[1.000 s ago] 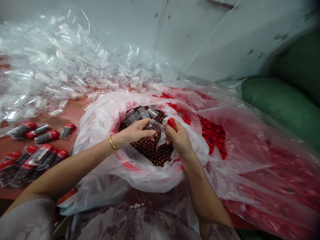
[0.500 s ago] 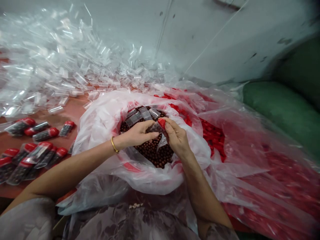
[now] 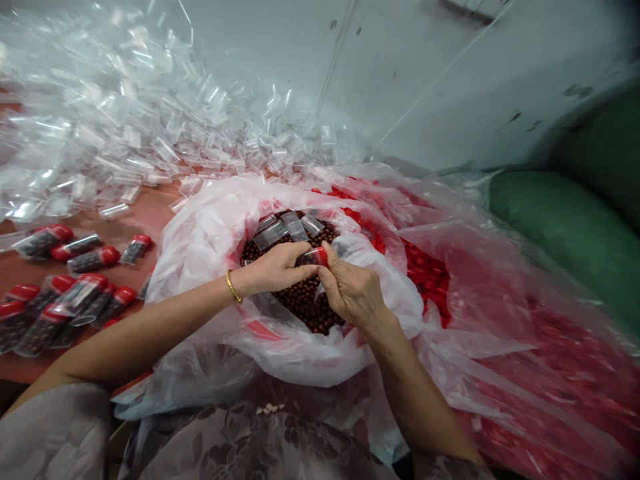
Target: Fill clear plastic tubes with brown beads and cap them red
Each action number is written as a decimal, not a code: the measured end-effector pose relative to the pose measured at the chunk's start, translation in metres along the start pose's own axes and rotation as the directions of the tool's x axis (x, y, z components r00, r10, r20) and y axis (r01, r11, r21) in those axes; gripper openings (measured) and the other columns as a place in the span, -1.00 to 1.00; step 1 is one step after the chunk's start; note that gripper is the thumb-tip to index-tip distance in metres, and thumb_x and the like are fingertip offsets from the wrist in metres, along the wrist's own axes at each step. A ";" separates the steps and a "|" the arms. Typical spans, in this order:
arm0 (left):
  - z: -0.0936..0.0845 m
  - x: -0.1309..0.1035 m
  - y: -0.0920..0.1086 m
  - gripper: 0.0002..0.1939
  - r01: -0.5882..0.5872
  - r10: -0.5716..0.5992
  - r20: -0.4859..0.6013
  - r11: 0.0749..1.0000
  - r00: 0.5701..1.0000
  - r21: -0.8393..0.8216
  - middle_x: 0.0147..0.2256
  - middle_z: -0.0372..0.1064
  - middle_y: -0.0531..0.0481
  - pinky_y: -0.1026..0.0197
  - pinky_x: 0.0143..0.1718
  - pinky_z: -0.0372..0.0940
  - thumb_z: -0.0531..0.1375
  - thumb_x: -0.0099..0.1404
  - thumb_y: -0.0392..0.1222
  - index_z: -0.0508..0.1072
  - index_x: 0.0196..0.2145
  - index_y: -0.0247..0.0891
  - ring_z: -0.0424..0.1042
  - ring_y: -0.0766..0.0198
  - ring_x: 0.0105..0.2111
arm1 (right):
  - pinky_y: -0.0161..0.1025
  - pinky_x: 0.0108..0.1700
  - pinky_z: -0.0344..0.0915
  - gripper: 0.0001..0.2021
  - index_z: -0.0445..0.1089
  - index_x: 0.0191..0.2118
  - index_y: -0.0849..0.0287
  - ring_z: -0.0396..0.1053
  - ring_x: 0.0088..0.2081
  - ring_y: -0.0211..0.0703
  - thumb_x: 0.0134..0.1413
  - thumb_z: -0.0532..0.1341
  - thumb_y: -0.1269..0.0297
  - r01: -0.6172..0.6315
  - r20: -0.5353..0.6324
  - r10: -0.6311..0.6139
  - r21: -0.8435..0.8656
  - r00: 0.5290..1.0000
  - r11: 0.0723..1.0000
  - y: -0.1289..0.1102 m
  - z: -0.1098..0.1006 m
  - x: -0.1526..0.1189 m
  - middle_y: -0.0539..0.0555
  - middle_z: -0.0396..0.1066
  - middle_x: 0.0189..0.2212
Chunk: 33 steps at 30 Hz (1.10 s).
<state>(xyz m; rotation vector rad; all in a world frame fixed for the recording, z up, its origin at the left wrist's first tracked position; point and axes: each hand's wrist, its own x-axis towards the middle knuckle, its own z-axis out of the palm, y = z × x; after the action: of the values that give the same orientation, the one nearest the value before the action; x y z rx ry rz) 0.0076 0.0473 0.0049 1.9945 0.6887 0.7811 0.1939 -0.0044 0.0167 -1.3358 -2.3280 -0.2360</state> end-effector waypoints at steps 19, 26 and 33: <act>0.013 -0.003 0.014 -0.79 -0.004 -0.122 0.160 0.783 0.979 0.622 -0.45 0.50 -0.13 0.21 -0.41 0.26 0.18 0.10 -0.14 0.51 -0.37 -0.33 0.48 0.13 -0.43 | 0.02 0.31 0.01 -0.22 -0.08 0.39 0.08 0.16 0.25 -0.04 0.21 -0.36 -0.26 -0.430 0.290 0.342 0.770 0.894 0.471 -0.012 0.032 0.038 0.15 0.18 0.25; 0.017 0.000 0.012 -0.81 -0.051 -0.036 0.113 0.735 0.993 0.676 -0.49 0.48 -0.11 0.20 -0.40 0.28 0.17 0.09 -0.13 0.48 -0.38 -0.30 0.46 0.14 -0.46 | -0.05 0.22 0.20 -0.26 0.20 0.26 0.12 0.28 0.18 -0.12 0.28 -0.41 -0.15 -0.314 0.084 0.369 0.717 0.926 0.623 -0.018 0.032 0.036 0.15 0.32 0.17; -0.037 -0.063 0.031 -0.76 0.070 0.098 -0.232 0.782 0.968 0.619 -0.58 0.35 0.10 0.28 -0.48 0.17 0.14 0.23 -0.03 0.35 -0.50 -0.21 0.30 0.35 -0.57 | -0.17 -0.14 0.38 -0.58 0.50 -0.08 0.17 0.49 -0.23 -0.11 0.21 0.06 0.00 -0.489 0.006 0.529 0.391 0.848 0.780 0.090 -0.026 0.028 0.08 0.56 -0.23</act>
<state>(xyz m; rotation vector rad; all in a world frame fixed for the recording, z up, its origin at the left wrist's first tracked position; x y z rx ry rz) -0.0556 0.0068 0.0306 2.5178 1.2118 0.9050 0.2663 0.0548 0.0460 -1.6323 -1.7143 0.2998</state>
